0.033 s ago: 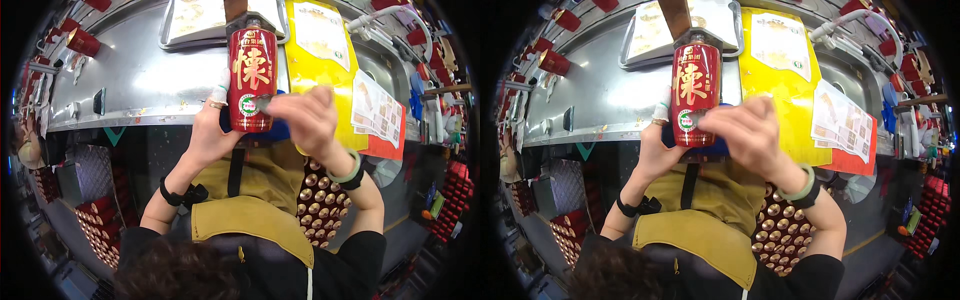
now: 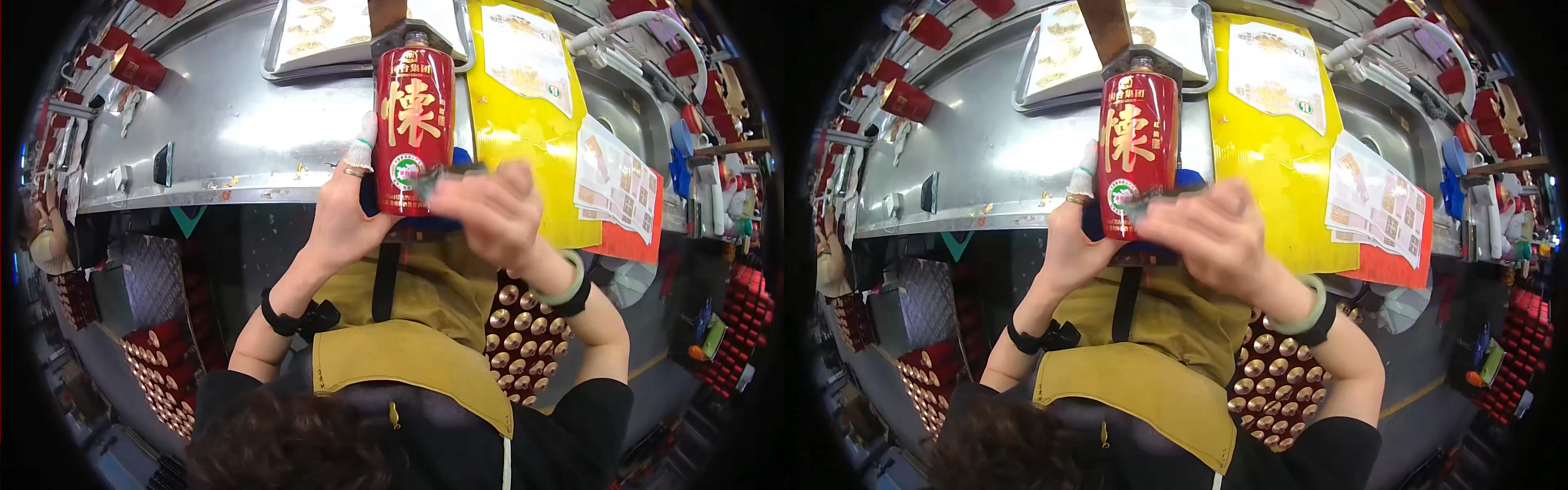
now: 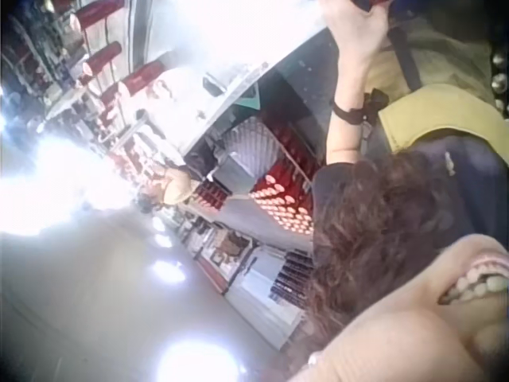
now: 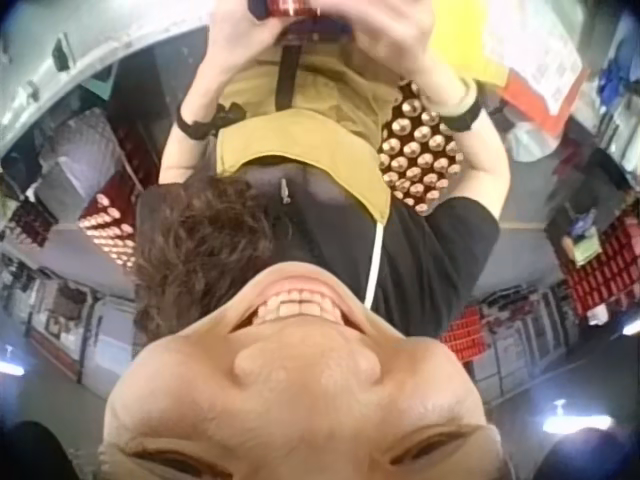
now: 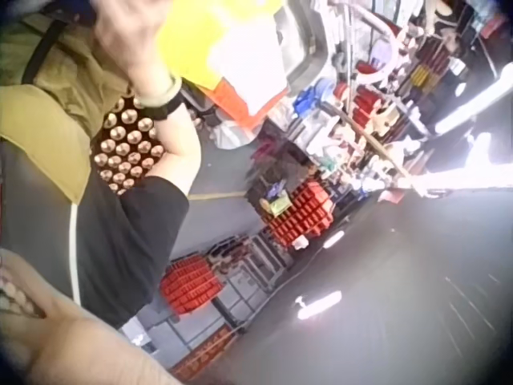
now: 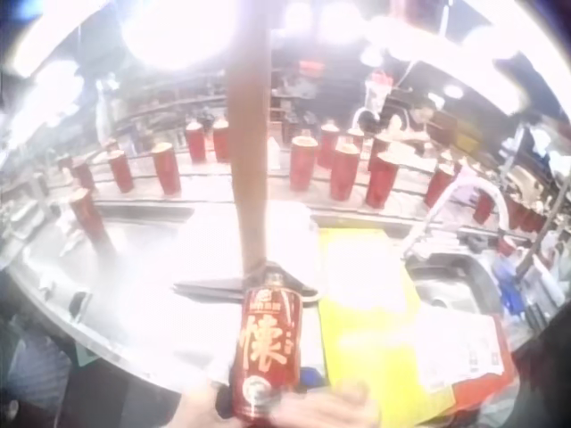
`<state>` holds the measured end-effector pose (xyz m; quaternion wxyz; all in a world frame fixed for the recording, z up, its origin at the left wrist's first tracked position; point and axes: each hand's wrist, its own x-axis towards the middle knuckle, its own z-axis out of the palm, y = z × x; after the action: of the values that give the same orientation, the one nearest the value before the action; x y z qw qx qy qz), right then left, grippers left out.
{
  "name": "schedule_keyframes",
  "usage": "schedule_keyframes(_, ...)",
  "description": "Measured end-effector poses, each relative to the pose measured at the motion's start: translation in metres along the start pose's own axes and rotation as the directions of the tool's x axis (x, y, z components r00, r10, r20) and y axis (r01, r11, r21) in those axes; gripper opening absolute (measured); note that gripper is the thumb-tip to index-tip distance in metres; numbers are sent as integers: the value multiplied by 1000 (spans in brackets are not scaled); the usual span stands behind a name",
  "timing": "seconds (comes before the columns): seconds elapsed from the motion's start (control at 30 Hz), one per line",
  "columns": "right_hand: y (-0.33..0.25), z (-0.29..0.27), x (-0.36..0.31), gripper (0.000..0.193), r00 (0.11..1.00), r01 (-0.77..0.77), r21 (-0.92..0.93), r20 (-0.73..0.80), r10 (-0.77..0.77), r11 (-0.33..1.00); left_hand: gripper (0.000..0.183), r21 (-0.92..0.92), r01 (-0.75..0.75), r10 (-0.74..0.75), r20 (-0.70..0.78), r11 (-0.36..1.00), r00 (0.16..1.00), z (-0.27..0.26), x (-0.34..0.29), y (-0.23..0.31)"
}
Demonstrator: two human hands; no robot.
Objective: The worker is applying decorative labels and polishing the surface of red and gold liquor bottles on an assembly line.
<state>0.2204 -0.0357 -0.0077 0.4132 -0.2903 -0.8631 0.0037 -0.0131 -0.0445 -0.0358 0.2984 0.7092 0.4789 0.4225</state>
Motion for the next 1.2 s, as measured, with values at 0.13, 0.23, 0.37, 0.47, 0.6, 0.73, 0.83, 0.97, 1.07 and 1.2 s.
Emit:
schedule_keyframes(0.13,-27,-14,4,26,992,52,220,104,-77,974,88,-6,41,-41,55,999,998,-1,-1,-2)
schedule_keyframes(0.23,1,-13,15,23,993,-96,-42,-79,92,995,88,55,40,-43,50,998,998,-2,0,-2)
schedule_keyframes(0.37,-29,-11,-6,23,995,-50,129,87,39,990,90,-34,60,-60,-2,998,998,3,3,0)
schedule_keyframes(0.47,-28,-19,9,25,996,-76,78,58,72,994,86,10,38,-38,41,999,998,0,3,-2)
schedule_keyframes(0.6,-24,-11,-1,23,996,-87,-47,-36,85,995,83,55,65,-69,75,996,995,-1,3,-1)
schedule_keyframes(0.73,-38,-23,18,21,999,-31,-3,44,31,1000,78,108,3,-4,8,994,1000,0,0,5)
schedule_keyframes(0.83,-18,-17,14,27,996,-89,-166,-30,86,982,84,186,-138,157,-92,973,983,1,-1,20)
schedule_keyframes(0.97,-45,-21,17,29,992,-3,1,125,3,1000,93,140,-69,90,-150,988,985,3,-3,16)
schedule_keyframes(1.07,-25,-16,26,34,1000,-10,-218,-13,7,976,99,128,-120,140,-167,985,976,3,-1,16)
schedule_keyframes(1.2,-49,-19,30,26,966,-14,81,257,-7,997,100,150,-170,195,-171,974,966,5,2,16)
